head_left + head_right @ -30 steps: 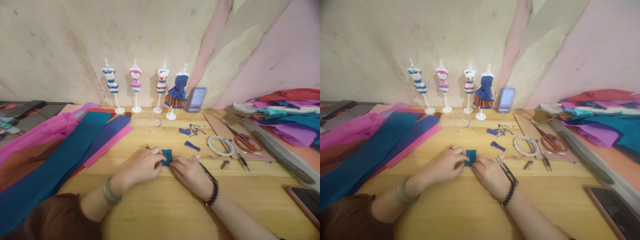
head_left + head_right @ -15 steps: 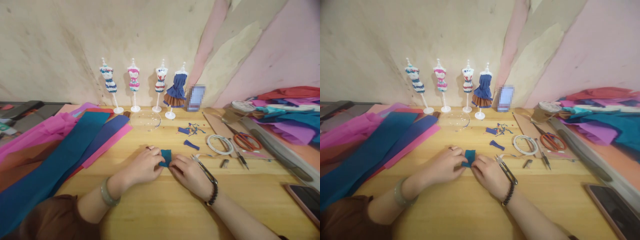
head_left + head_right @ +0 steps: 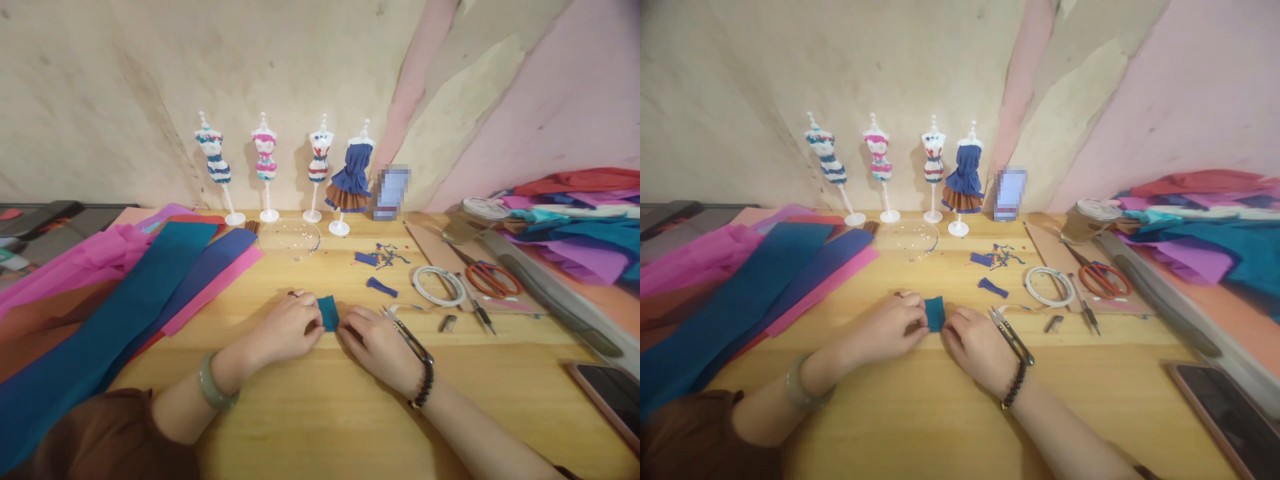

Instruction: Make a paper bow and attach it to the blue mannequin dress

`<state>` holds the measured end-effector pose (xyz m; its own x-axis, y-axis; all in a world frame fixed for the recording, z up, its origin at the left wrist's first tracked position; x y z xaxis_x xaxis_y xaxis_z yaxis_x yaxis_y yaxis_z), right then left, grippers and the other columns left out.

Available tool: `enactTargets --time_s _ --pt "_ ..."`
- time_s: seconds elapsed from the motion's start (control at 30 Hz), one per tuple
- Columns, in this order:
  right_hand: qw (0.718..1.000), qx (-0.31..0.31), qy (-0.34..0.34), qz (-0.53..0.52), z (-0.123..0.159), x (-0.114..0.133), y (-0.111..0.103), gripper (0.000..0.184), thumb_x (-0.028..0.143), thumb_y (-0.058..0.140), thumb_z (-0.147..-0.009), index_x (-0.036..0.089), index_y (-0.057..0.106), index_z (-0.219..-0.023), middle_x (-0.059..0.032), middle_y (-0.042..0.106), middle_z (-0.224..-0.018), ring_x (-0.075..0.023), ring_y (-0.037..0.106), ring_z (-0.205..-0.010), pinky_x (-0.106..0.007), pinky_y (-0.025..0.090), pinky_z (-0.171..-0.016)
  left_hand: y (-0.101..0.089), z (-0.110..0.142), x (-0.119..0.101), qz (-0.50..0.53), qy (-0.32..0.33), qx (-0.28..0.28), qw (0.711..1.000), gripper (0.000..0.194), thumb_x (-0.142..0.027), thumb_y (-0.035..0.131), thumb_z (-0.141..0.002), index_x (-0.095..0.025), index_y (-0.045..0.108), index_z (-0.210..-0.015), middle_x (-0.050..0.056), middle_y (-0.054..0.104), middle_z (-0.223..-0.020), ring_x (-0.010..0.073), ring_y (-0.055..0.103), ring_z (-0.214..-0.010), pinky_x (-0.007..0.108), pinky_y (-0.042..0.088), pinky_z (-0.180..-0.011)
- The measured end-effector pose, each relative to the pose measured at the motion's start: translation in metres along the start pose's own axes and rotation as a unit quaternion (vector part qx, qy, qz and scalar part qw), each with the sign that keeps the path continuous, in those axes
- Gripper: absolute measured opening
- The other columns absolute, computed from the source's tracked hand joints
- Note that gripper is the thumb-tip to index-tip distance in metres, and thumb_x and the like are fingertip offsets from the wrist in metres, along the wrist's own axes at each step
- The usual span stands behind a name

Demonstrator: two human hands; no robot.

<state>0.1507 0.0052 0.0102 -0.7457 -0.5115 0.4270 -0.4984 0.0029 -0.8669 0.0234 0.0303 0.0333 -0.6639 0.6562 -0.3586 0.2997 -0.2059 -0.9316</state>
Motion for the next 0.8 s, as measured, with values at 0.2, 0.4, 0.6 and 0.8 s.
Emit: enactTargets --time_s 0.2,0.4,0.6,0.8 --pt "1.000 -0.003 0.007 0.018 -0.0025 0.0017 -0.0014 0.017 0.017 0.051 -0.091 0.019 0.060 -0.077 -0.0040 0.064 -0.078 -0.0172 0.061 -0.073 -0.028 0.046 -0.066 0.0004 -0.0012 0.0001 0.011 -0.017 0.000 1.000 0.017 -0.018 0.054 -0.085 -0.019 0.067 -0.073 0.003 0.062 -0.081 0.0188 0.058 -0.083 0.033 0.043 -0.082" --pt "0.999 -0.022 0.024 0.039 -0.0045 0.0020 -0.0023 0.017 0.016 0.054 -0.087 0.020 0.057 -0.071 -0.0028 0.063 -0.073 -0.0163 0.060 -0.066 -0.027 0.044 -0.060 0.0022 -0.0022 0.0029 0.016 -0.038 -0.013 0.999 0.017 -0.018 0.056 -0.082 -0.019 0.064 -0.067 0.004 0.059 -0.077 0.0199 0.057 -0.081 0.033 0.043 -0.077" --pt "0.998 -0.022 0.050 0.038 -0.0063 0.0004 0.0005 0.014 0.014 0.056 -0.082 0.020 0.057 -0.070 -0.0027 0.064 -0.073 -0.0172 0.061 -0.067 -0.027 0.045 -0.061 0.0029 -0.0027 0.0047 0.009 -0.050 -0.012 0.999 0.014 -0.019 0.058 -0.079 -0.020 0.064 -0.066 0.003 0.059 -0.077 0.0195 0.057 -0.080 0.032 0.043 -0.077" --pt "0.996 -0.065 0.046 -0.039 0.0011 -0.0054 -0.0084 0.007 0.015 0.055 -0.086 0.020 0.059 -0.083 -0.0031 0.063 -0.077 -0.0175 0.061 -0.068 -0.028 0.049 -0.063 0.0011 -0.0017 0.0036 0.033 -0.052 -0.012 0.998 0.004 -0.017 0.061 -0.079 -0.020 0.061 -0.075 0.002 0.063 -0.083 0.0197 0.059 -0.087 0.032 0.043 -0.082"
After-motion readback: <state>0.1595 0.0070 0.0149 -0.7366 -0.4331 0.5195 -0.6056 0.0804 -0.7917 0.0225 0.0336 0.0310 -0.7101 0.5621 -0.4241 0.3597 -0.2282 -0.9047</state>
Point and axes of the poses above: each hand's wrist, its own z-axis away from the middle knuckle, its own y-axis out of the palm, x = y × z, the point moved 7 cm from there along -z, towards the middle knuckle
